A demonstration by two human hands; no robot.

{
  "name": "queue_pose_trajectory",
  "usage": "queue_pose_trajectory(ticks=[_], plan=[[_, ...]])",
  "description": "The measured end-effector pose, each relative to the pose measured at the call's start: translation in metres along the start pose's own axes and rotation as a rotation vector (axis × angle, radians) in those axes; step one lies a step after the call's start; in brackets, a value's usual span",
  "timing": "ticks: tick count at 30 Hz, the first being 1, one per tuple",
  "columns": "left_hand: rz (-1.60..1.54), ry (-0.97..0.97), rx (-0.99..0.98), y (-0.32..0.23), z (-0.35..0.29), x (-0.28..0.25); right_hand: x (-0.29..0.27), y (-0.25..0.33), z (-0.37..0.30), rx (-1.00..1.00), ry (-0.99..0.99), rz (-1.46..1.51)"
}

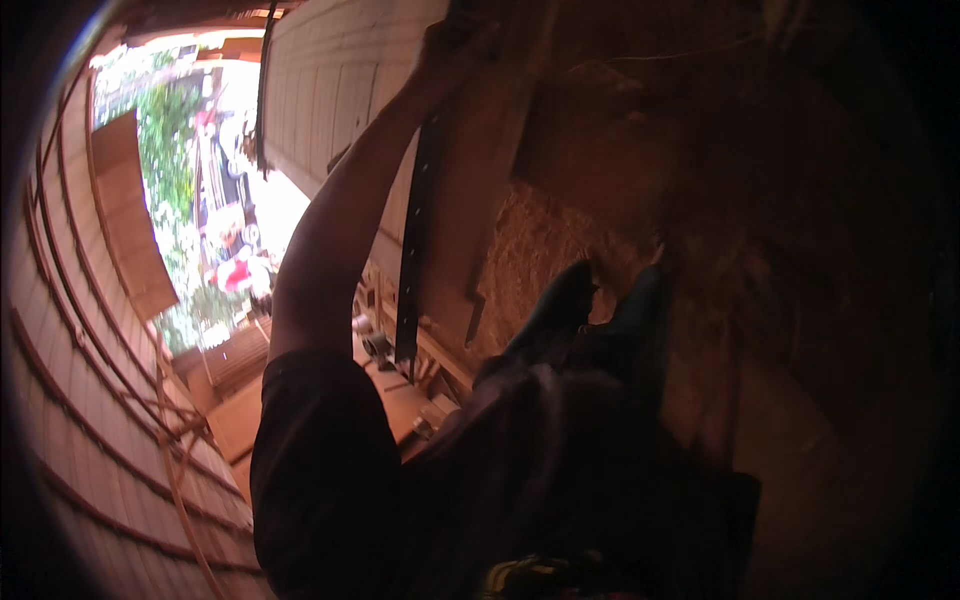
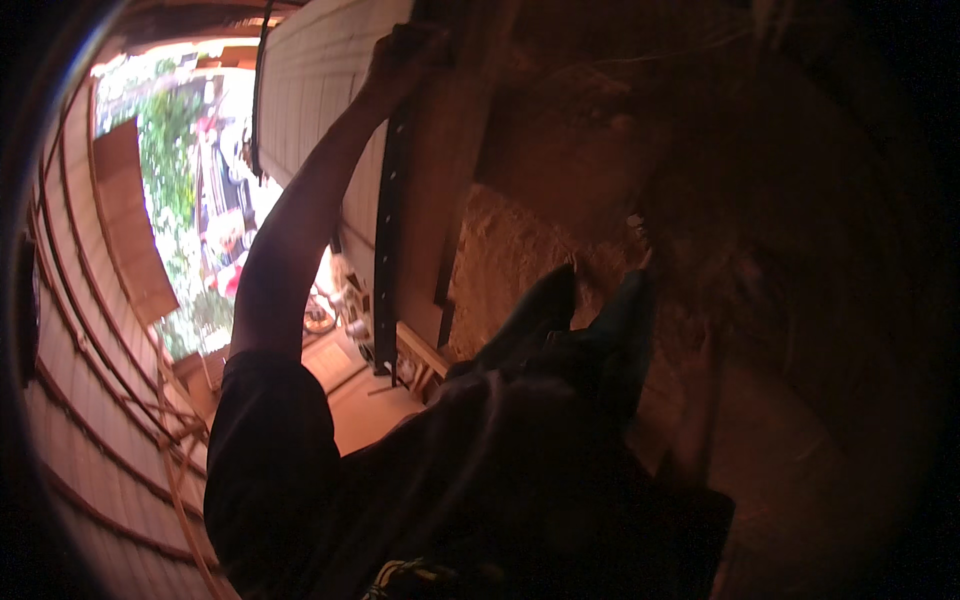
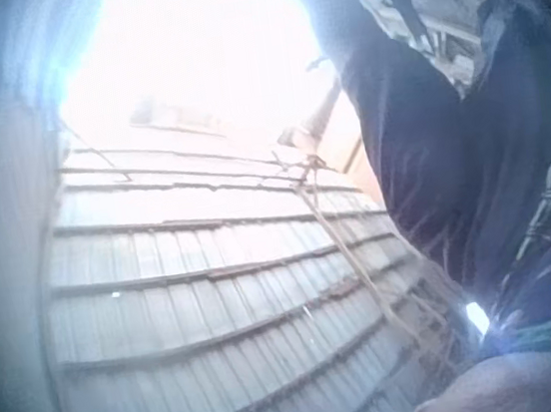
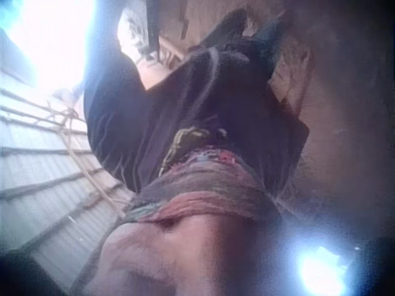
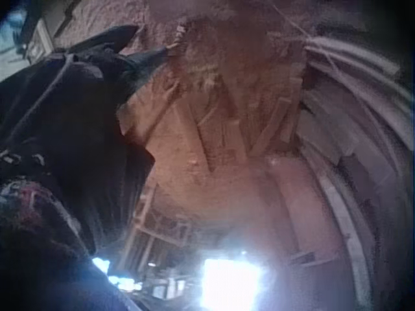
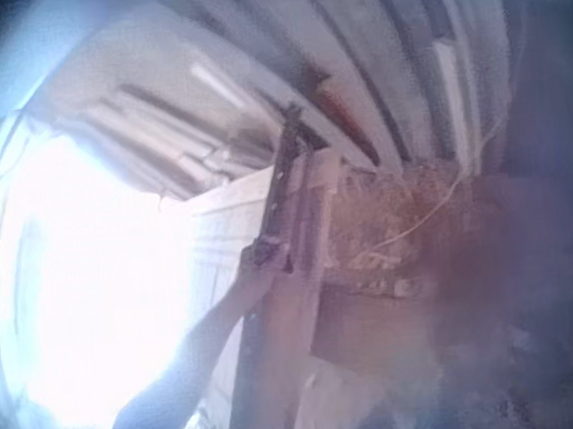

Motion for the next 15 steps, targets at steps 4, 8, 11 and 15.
queue_pose_trajectory(ticks=[4,8,11,15], plan=[[-0.072,0.072,-0.151,-0.005,-0.064,-0.027,-0.052,0.017,0.009,0.119,-0.093,-0.256],[-0.057,0.132,-0.222,0.007,-0.167,-0.081,-0.064,0.040,0.003,-0.032,-0.203,-0.313],[-0.027,0.108,-0.387,0.048,-0.289,-0.123,0.040,0.065,-0.034,-0.036,-0.260,-0.328],[-0.338,0.157,-0.527,0.105,-0.376,-0.107,0.106,0.068,-0.070,-0.072,-0.275,-0.406]])
Point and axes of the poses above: each hand's wrist, its own z-axis towards the middle knuckle, its own x-axis out of the palm, y = z × x, the point moved 3 cm from there along z, towards the middle knuckle, and after that the axes turned 15 degrees about z, right-handed, at the moved point
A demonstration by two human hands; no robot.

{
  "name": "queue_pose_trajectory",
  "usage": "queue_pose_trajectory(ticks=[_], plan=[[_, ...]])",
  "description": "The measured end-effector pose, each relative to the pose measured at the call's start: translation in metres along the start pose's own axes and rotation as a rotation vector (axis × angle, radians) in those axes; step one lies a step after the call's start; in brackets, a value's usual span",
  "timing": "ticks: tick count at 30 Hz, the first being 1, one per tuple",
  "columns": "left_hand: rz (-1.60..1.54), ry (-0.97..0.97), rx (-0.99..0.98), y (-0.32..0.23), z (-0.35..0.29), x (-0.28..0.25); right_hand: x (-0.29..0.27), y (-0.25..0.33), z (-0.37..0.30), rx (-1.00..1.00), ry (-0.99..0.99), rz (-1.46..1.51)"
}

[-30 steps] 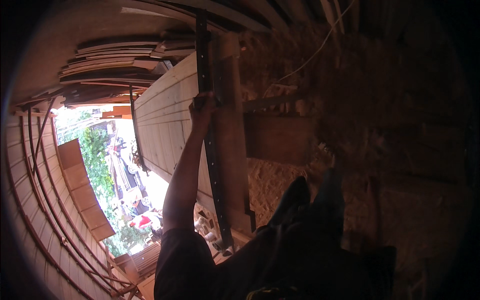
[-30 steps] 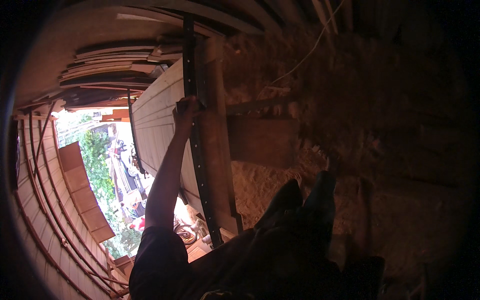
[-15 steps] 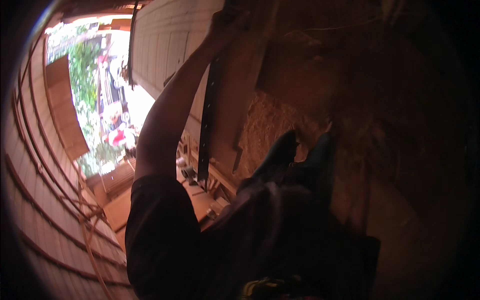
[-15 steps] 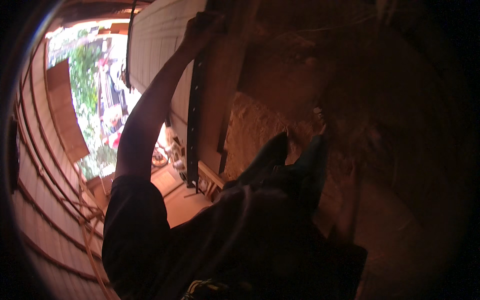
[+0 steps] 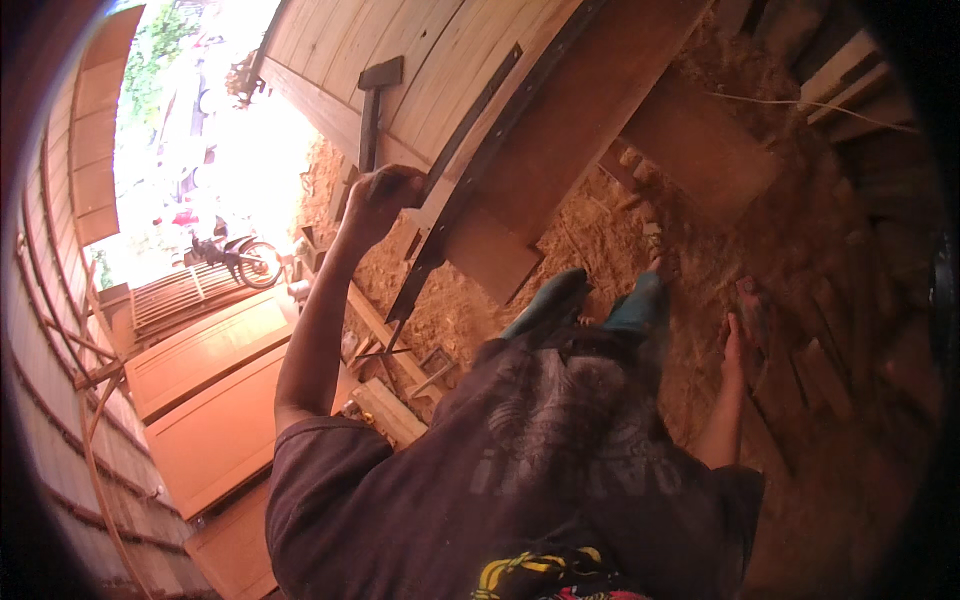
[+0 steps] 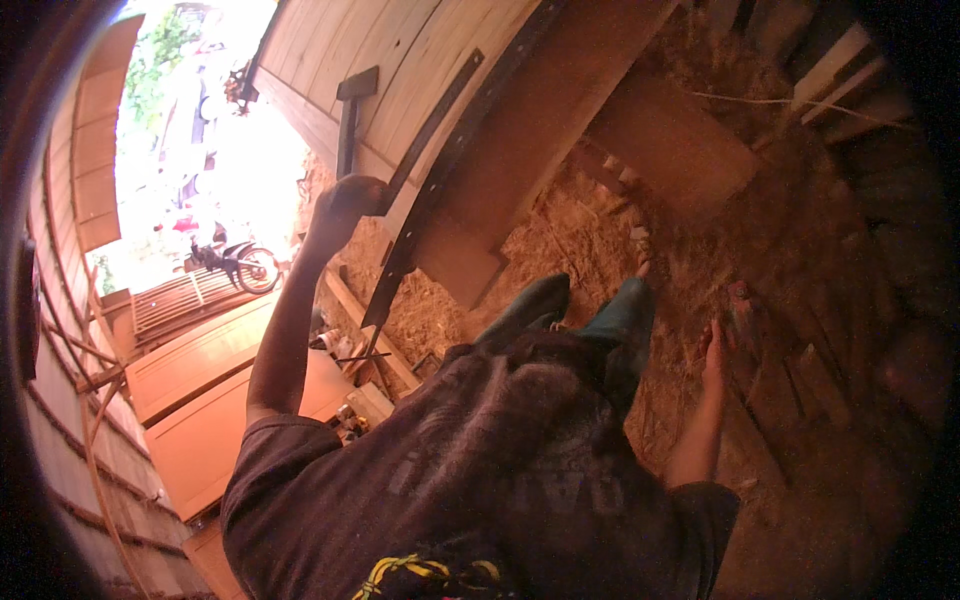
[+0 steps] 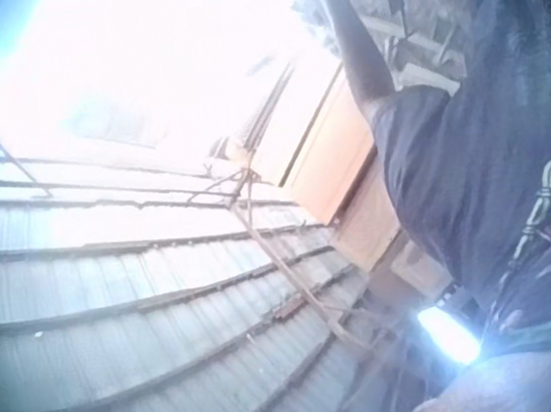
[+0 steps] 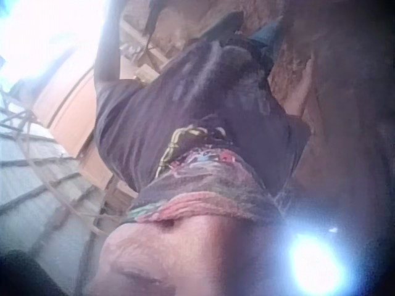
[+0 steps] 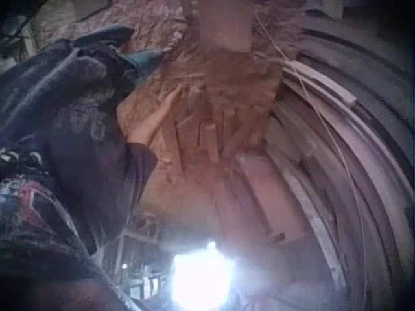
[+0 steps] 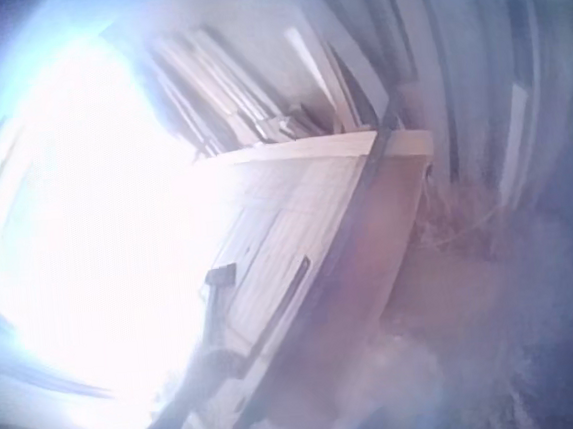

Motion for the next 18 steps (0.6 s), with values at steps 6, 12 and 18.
queue_pose_trajectory(ticks=[6,12,18], plan=[[-0.163,0.041,0.101,0.090,-0.028,0.039,0.065,-0.065,-0.057,-0.192,0.123,-0.016],[-0.077,0.080,0.275,0.101,0.002,0.052,0.074,-0.259,-0.093,-0.374,0.173,-0.214],[-0.110,0.032,0.316,0.119,-0.002,0.045,0.099,-0.245,-0.186,-0.154,0.095,0.076]])
Point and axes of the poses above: each hand's wrist, its own z-axis towards the middle knuckle, its own x-axis out of the palm, y = z × x, the point moved 3 cm from there along z, towards the middle knuckle, and after that the axes turned 15 degrees about z, right-handed, at the moved point
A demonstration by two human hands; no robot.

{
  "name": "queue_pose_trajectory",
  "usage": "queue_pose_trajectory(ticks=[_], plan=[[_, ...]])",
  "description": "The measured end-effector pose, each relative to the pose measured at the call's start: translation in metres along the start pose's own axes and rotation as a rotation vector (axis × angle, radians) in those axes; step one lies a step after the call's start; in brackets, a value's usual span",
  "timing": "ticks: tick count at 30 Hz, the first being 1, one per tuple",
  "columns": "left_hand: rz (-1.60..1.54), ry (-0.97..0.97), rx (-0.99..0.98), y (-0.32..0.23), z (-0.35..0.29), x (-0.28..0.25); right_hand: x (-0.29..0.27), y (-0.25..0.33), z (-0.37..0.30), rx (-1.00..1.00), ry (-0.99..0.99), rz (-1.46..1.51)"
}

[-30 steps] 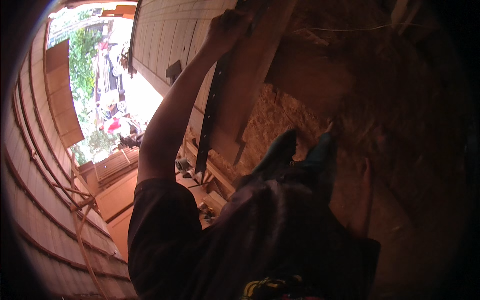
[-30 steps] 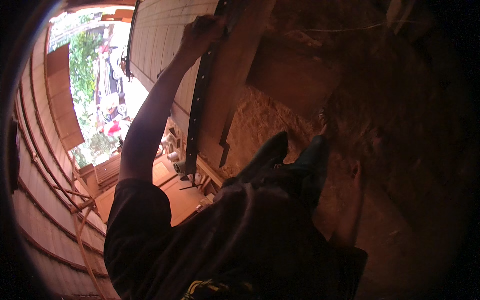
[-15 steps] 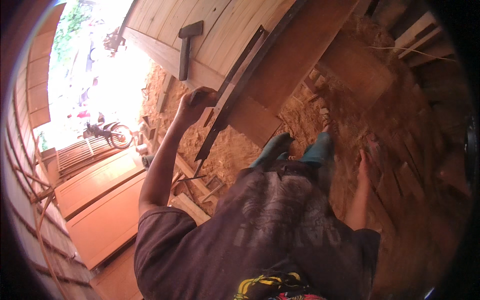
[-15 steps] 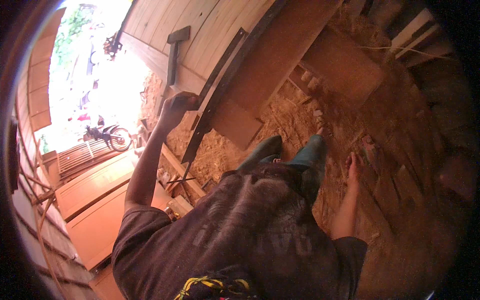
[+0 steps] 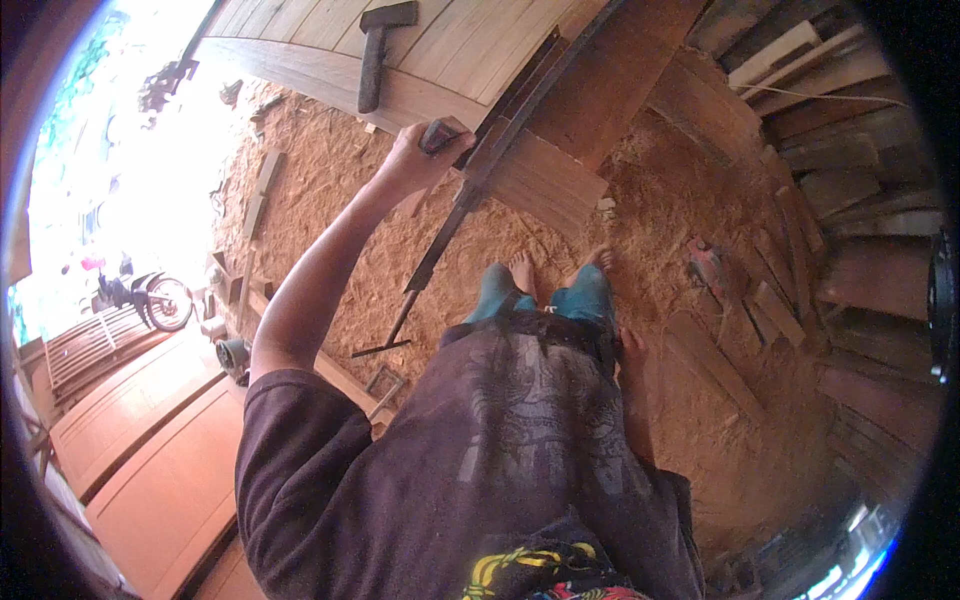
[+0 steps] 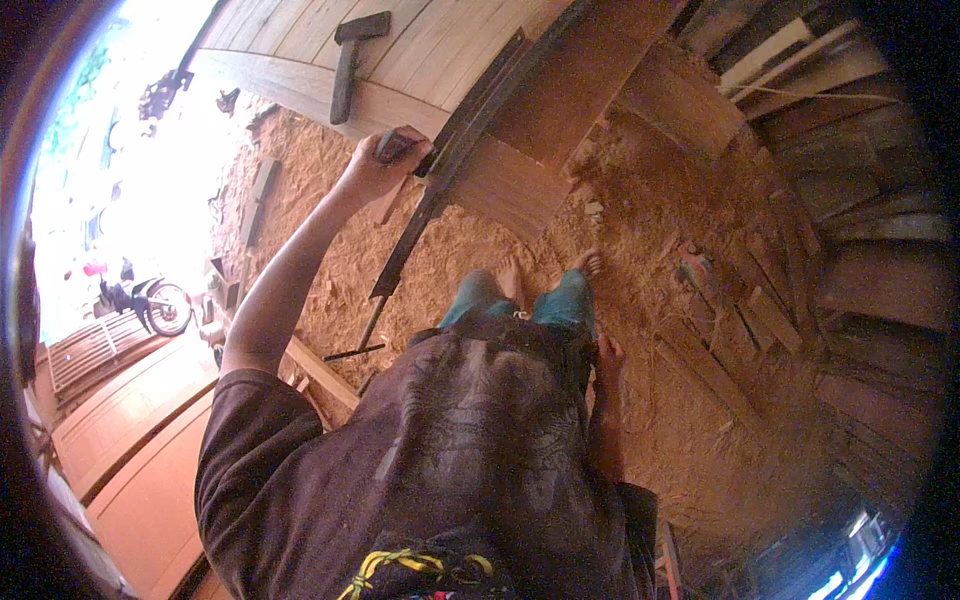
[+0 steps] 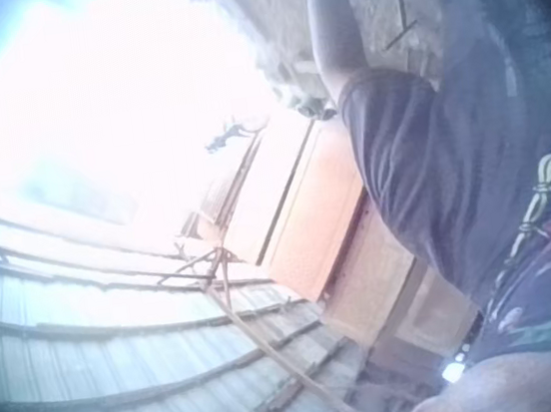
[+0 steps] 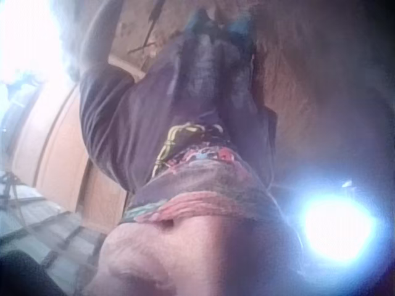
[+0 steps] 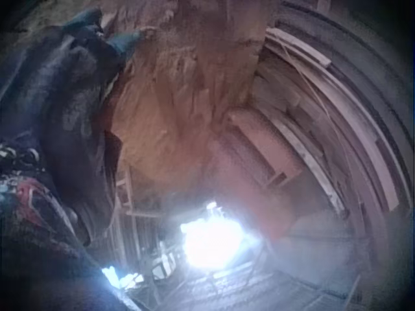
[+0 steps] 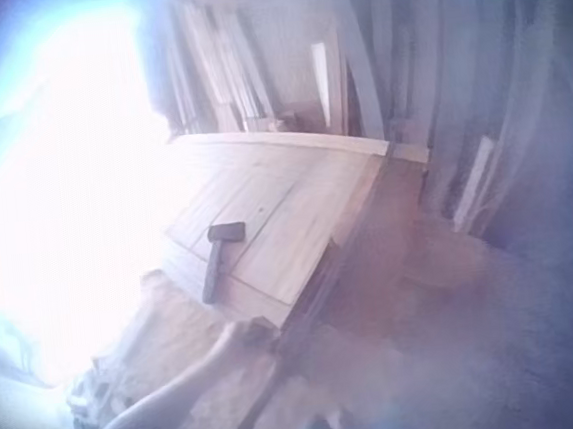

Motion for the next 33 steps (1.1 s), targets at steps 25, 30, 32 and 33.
queue_pose_trajectory(ticks=[25,30,32,33], plan=[[0.556,-0.256,0.078,-0.021,0.022,-0.015,-0.019,-0.093,-0.045,0.112,-0.049,0.120],[0.785,-0.378,0.350,-0.001,0.049,-0.023,-0.062,-0.139,-0.072,0.043,-0.179,0.134],[0.880,-0.309,0.307,0.009,0.070,-0.025,-0.078,-0.149,-0.085,-0.037,-0.293,0.122],[0.889,-0.317,0.352,0.008,0.079,-0.021,-0.089,-0.159,-0.098,-0.077,-0.255,0.166]])
Point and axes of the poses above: each hand's wrist, its own z-axis towards the middle knuckle, its own x-axis out of the palm, y = z × x, the point moved 3 cm from there along z, towards the middle knuckle, and after that the axes turned 15 degrees about z, right-handed, at the moved point
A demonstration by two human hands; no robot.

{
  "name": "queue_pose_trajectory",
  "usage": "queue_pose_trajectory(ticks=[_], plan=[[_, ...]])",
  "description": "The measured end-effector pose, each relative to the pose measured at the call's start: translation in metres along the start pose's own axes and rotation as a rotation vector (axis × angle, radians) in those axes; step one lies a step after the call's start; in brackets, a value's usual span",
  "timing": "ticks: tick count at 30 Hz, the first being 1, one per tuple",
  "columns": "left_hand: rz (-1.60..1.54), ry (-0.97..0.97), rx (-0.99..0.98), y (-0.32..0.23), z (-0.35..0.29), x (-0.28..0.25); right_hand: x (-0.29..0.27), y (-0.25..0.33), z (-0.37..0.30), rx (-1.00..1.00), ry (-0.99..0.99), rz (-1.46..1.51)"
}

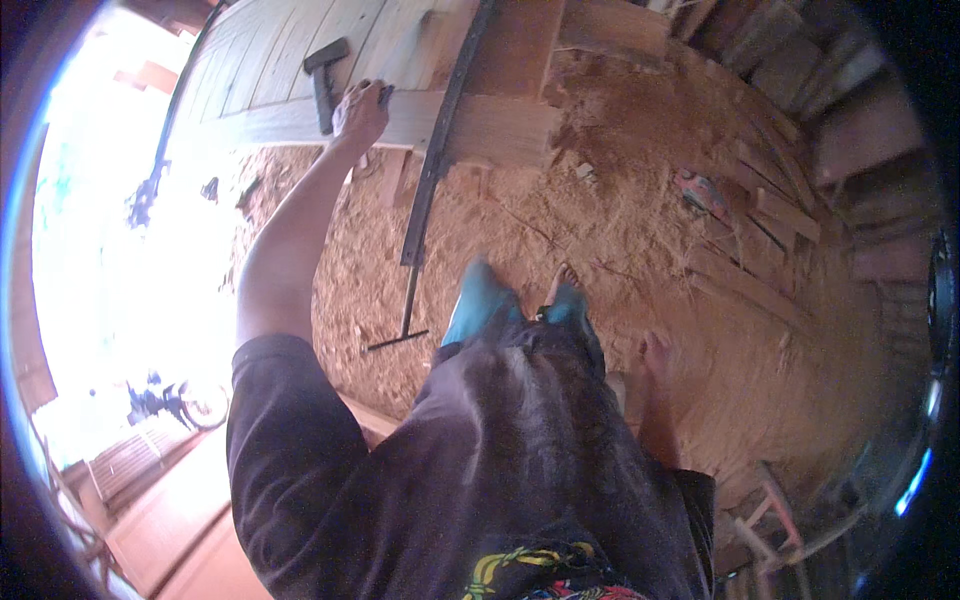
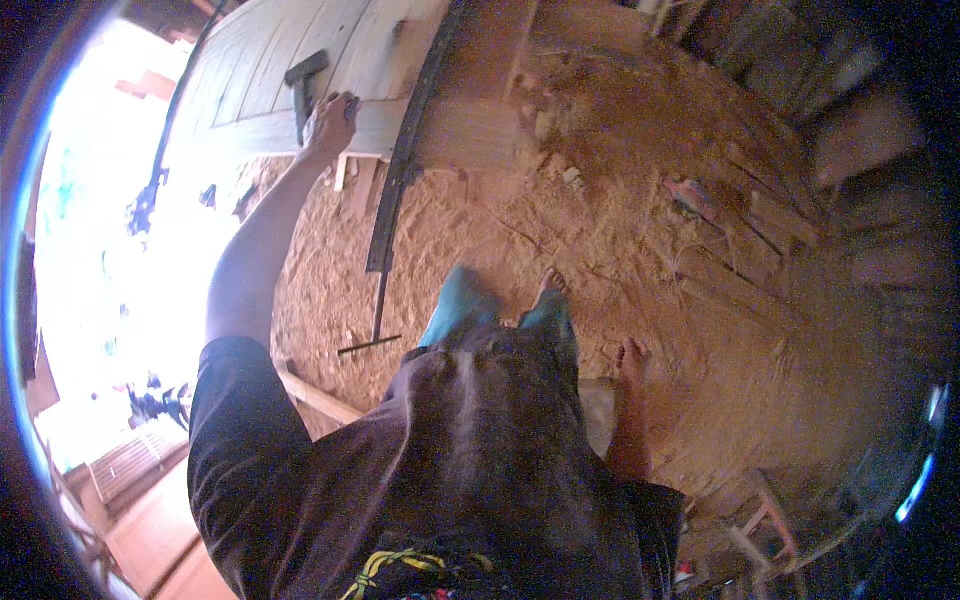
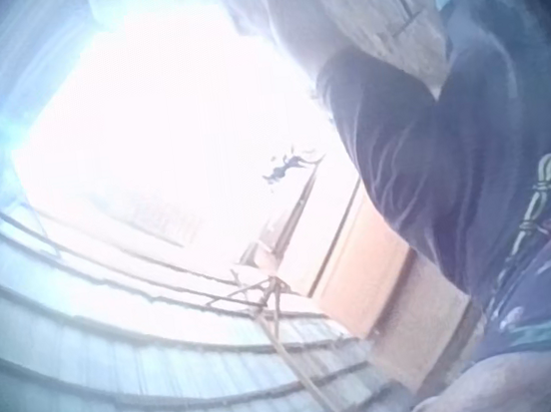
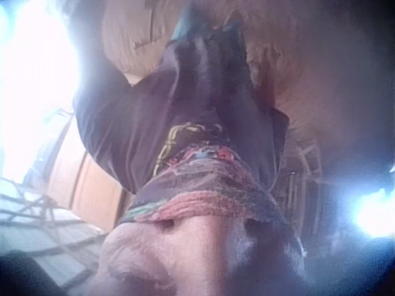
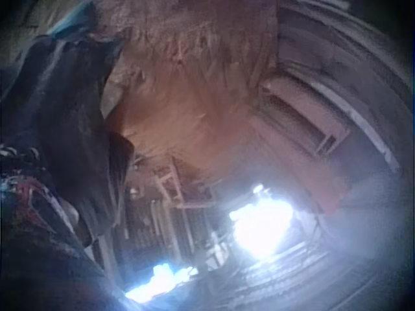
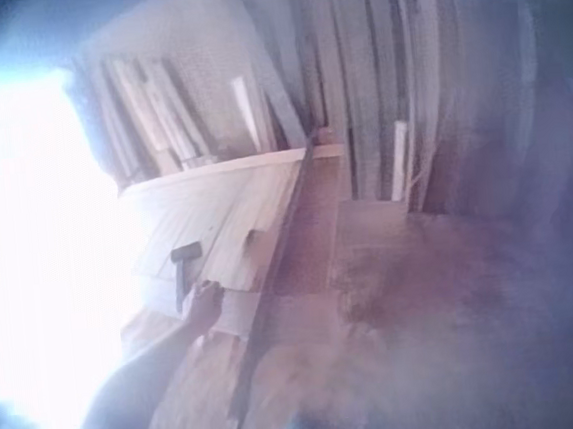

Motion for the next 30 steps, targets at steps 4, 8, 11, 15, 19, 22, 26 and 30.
queue_pose_trajectory(ticks=[4,8,11,15,19,22,26,30], plan=[[0.151,0.044,0.043,0.029,0.011,0.018,0.014,-0.009,-0.051,0.152,-0.174,0.140],[0.006,-0.011,0.117,0.047,0.016,0.051,0.026,-0.072,-0.105,-0.139,-0.031,-0.382],[-0.088,-0.040,0.137,0.073,0.014,0.078,0.087,-0.114,-0.121,-0.343,0.121,-0.655],[-0.335,-0.083,0.221,0.057,-0.018,0.040,0.192,-0.104,-0.142,-0.179,0.265,-0.489],[-0.332,0.186,0.032,0.033,-0.103,-0.014,0.303,-0.003,-0.178,-0.290,0.368,-0.475],[-0.450,0.396,0.246,0.007,-0.211,-0.044,0.367,0.054,-0.200,-0.419,0.666,-0.457],[-0.387,0.841,0.241,-0.028,-0.318,-0.075,0.428,0.053,-0.219,-0.493,1.105,-0.625],[-0.464,0.593,0.050,-0.075,-0.329,-0.072,0.399,-0.047,-0.097,-0.735,1.321,-0.707]])
Point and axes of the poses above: each hand's wrist, its own z-axis towards the middle knuckle, its own x-axis out of the palm, y = z × x, the point moved 3 cm from there along z, towards the middle knuckle, and after that the axes turned 15 degrees about z, right-handed, at the moved point
